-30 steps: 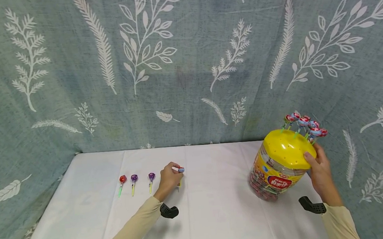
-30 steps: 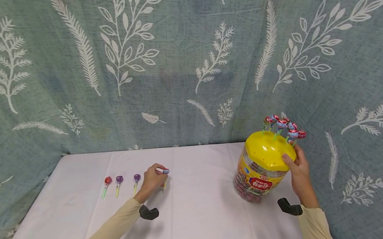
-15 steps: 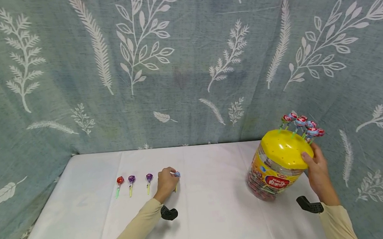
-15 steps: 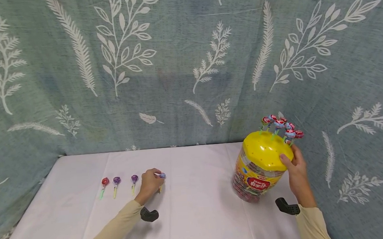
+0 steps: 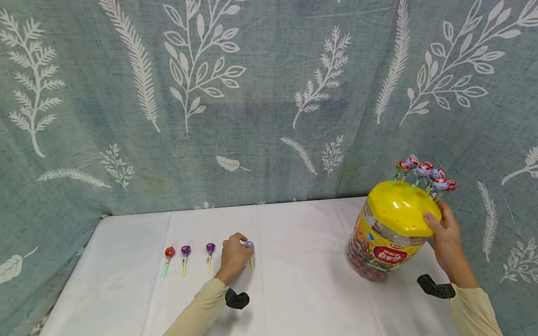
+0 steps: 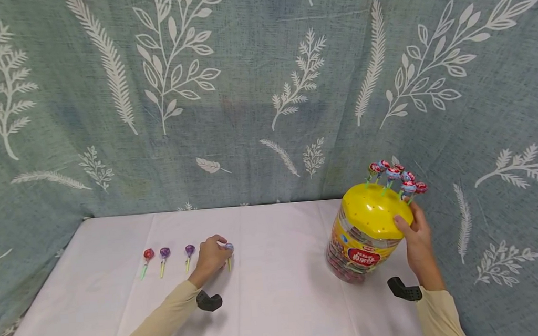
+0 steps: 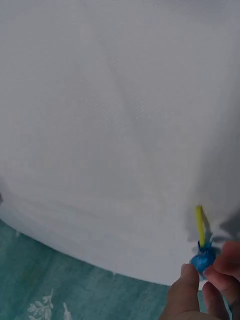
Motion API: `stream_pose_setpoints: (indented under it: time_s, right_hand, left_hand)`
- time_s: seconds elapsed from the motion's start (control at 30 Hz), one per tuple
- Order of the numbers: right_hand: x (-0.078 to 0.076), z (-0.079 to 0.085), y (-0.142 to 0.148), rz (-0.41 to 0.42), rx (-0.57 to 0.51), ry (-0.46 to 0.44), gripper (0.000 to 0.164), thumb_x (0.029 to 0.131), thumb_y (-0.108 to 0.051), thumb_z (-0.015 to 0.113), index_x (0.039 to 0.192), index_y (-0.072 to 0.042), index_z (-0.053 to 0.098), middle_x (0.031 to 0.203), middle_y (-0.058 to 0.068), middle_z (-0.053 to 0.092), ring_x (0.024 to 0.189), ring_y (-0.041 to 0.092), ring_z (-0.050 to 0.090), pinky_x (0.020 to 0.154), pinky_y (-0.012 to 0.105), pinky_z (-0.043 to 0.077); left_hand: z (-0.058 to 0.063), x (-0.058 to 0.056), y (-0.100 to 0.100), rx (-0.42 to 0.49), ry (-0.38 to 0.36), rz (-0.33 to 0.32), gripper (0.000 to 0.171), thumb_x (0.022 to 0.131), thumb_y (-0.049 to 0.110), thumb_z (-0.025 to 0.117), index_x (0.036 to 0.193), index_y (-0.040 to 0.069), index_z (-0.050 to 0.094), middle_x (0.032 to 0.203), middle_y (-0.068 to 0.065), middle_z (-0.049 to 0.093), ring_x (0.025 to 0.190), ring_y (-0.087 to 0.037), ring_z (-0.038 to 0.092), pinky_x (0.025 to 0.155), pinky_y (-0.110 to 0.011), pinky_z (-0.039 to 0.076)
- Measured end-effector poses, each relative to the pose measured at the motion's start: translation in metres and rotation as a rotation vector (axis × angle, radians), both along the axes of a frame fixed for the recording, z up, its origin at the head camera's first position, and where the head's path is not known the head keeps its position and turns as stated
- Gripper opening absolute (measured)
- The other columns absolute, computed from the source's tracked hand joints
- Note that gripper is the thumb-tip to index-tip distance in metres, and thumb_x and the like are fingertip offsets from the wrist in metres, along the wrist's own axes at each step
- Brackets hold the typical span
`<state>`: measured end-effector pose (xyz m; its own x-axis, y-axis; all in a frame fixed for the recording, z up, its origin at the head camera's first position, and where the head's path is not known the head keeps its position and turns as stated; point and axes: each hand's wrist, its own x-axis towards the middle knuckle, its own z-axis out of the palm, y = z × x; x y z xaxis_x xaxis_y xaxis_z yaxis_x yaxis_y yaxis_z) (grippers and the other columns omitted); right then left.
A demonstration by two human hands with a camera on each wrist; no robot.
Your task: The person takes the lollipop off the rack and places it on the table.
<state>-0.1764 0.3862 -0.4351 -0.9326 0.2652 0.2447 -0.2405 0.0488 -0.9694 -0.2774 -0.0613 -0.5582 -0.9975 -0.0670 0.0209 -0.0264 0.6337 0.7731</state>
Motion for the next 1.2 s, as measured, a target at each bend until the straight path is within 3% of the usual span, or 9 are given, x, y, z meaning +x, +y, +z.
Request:
stream_pose_setpoints:
  time_s: [0.13,0.37,0.53,0.73,1.0,1.2]
  right_hand:
    - [-0.001,-0.001,0.000,-0.003,0.010,-0.007,0.057,0.099,-0.016,0.047,0.149,-0.012,0.021,0.129,-0.004,0.041,0.106,0.008,0.049,0.088,0.010,0.042]
    - [0.000,0.001,0.001,-0.013,0.001,-0.007,0.056,0.098,-0.016,0.048,0.148,-0.013,0.022,0.130,-0.004,0.041,0.106,0.008,0.049,0.087,0.010,0.042]
    - [0.000,0.002,0.000,0.009,0.002,-0.013,0.057,0.098,-0.017,0.049,0.148,-0.013,0.021,0.130,-0.003,0.040,0.108,0.008,0.049,0.087,0.010,0.042]
    - [0.002,0.001,0.001,0.016,-0.002,-0.004,0.057,0.099,-0.017,0.047,0.148,-0.013,0.020,0.130,-0.003,0.039,0.107,0.007,0.049,0.088,0.010,0.042]
    - [0.004,0.002,0.002,0.022,0.026,-0.007,0.057,0.099,-0.018,0.047,0.149,-0.014,0.020,0.131,-0.004,0.038,0.108,0.007,0.047,0.088,0.009,0.041]
    - [0.002,0.003,0.002,0.020,0.043,-0.013,0.058,0.099,-0.019,0.049,0.149,-0.015,0.020,0.133,-0.003,0.038,0.110,0.008,0.047,0.088,0.009,0.041]
  left_hand:
    - [0.013,0.000,-0.001,0.005,0.006,-0.020,0.024,0.077,0.007,0.065,0.100,-0.001,0.065,0.069,-0.005,0.060,0.059,-0.018,0.054,0.052,-0.031,0.043]
    - [0.038,-0.006,0.002,0.046,0.024,-0.073,0.027,0.077,0.009,0.069,0.102,0.002,0.066,0.069,-0.003,0.059,0.054,-0.015,0.052,0.051,-0.028,0.043]
    - [0.052,-0.007,0.009,0.138,0.019,-0.130,0.025,0.079,0.008,0.070,0.104,0.003,0.065,0.078,-0.007,0.063,0.050,-0.020,0.056,0.046,-0.029,0.048]
    - [0.071,-0.004,0.024,0.257,-0.016,-0.207,0.022,0.083,0.008,0.069,0.104,0.007,0.065,0.086,-0.008,0.062,0.061,-0.022,0.061,0.052,-0.037,0.055]
    - [0.097,-0.001,0.043,0.366,0.008,-0.302,0.017,0.085,0.009,0.067,0.102,0.009,0.065,0.090,-0.007,0.062,0.078,-0.027,0.063,0.054,-0.032,0.055]
    - [0.115,0.003,0.056,0.427,0.005,-0.356,0.018,0.086,0.011,0.067,0.104,0.009,0.065,0.092,-0.007,0.062,0.079,-0.023,0.063,0.058,-0.033,0.056]
